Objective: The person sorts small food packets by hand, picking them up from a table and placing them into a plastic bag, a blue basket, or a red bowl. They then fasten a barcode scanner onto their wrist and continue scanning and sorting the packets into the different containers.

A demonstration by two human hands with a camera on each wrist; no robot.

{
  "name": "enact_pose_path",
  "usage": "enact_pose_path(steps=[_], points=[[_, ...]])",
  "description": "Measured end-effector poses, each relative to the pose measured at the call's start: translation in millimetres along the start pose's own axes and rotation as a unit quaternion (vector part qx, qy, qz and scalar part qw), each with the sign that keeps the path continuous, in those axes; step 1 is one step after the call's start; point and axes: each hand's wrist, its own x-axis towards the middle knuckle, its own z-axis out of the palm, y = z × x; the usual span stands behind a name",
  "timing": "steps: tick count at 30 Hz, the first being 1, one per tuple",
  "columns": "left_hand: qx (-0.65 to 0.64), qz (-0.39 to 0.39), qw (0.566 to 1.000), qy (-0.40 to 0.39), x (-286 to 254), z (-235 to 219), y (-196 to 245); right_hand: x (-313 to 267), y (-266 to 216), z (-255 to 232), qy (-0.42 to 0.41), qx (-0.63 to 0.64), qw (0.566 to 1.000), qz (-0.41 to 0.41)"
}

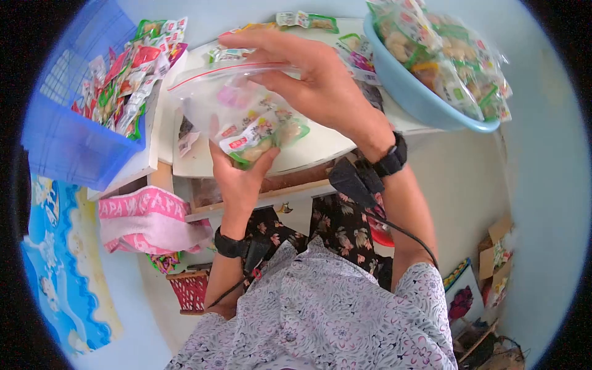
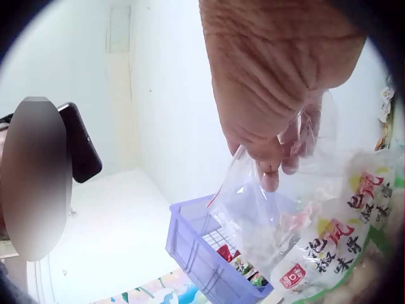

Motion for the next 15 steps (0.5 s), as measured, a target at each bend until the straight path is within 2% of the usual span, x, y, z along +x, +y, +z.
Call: enact_pose_path(steps=[3, 4, 6, 9, 12, 15], points=[[-0.017, -0.058, 0.998, -0.028, 7.3, -0.5, -3.5, -7.3, 9.2, -8.5, 0.042, -0.027, 0.999, -0.012], [-0.022, -0.085, 0.995, -0.039, 9.9, -1.5, -4.1, -12.1, 13.4, -12.7, 0.083, -0.041, 0.996, -0.004], [-0.055, -0.065, 0.996, -0.035, 11.2, -2.5, -4.8, -27.0, 23.9, -19.9, 0.164, -0.064, 0.984, 0.013], [-0.061, -0.051, 0.996, -0.039, 14.6, -7.4, -6.2, -64.9, 25.6, -10.9, 0.171, -0.053, 0.979, 0.095], [-0.064, -0.055, 0.995, -0.056, 13.3, -3.0, 0.6, -89.9, 31.9, 17.8, 0.103, 0.001, 0.982, 0.16], [-0.082, -0.048, 0.992, -0.077, 11.3, -1.0, 11.3, -99.1, 50.5, 32.2, 0.116, 0.117, 0.974, 0.157]])
